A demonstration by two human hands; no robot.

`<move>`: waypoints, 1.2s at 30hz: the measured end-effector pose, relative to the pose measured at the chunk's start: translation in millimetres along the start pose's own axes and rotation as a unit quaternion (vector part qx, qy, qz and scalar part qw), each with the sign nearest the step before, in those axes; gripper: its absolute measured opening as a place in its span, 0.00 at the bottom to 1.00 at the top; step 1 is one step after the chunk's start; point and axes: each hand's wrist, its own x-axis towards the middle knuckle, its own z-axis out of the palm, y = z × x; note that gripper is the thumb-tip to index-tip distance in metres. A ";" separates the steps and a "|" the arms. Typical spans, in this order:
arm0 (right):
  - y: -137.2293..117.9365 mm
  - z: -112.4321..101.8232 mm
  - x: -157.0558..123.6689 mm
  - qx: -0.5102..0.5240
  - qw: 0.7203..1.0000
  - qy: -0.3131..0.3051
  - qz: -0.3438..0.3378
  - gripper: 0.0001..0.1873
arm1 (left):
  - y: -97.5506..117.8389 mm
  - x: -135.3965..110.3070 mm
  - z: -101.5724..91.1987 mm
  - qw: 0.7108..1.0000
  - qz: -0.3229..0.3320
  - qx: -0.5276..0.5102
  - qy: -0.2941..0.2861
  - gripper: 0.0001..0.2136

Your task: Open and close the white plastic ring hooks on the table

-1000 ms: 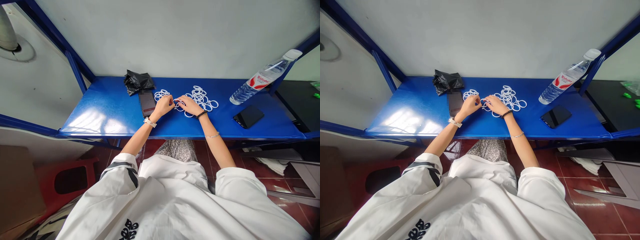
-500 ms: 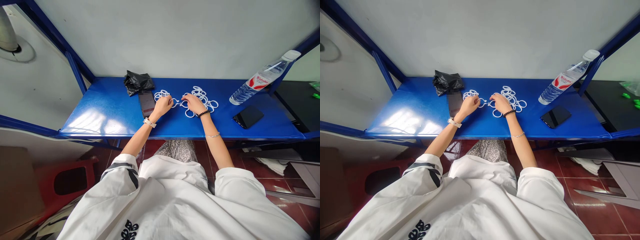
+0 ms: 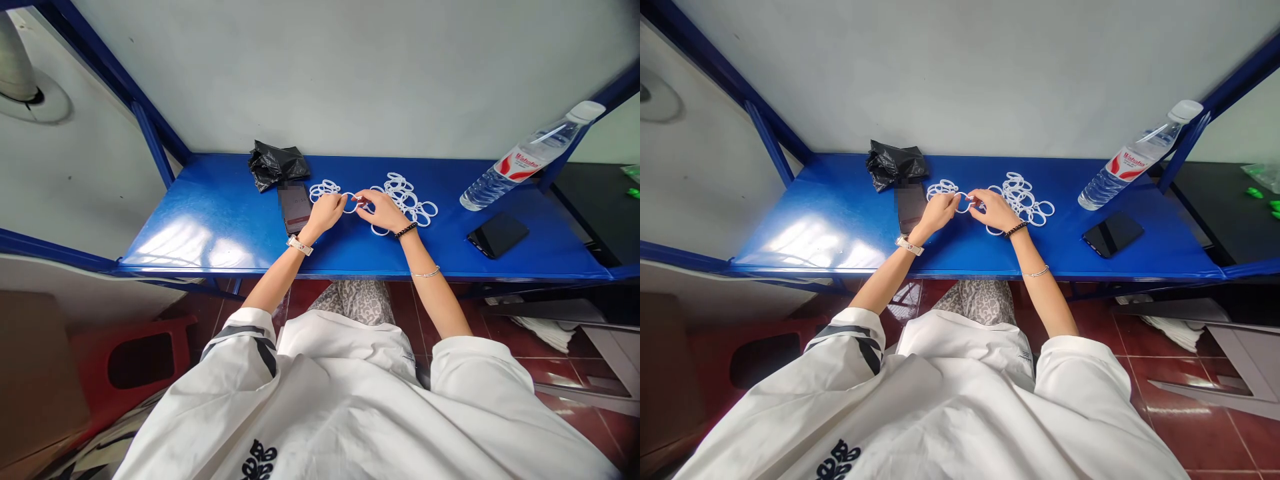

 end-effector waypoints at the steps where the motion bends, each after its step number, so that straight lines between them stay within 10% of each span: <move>1: -1.1 0.4 0.1 0.000 1.000 -0.004 0.000 0.10 | 0.3 0.0 0.4 1.000 -0.001 0.012 -0.001 0.23; 17: -8.1 -1.8 0.3 -0.009 0.999 0.038 -0.004 0.08 | 16.2 -5.3 -5.3 0.989 -0.031 0.132 -0.063 0.21; 36: -9.3 -2.4 0.7 -0.035 0.995 0.076 0.048 0.22 | 7.4 -6.3 4.5 0.994 0.072 -0.048 -0.064 0.15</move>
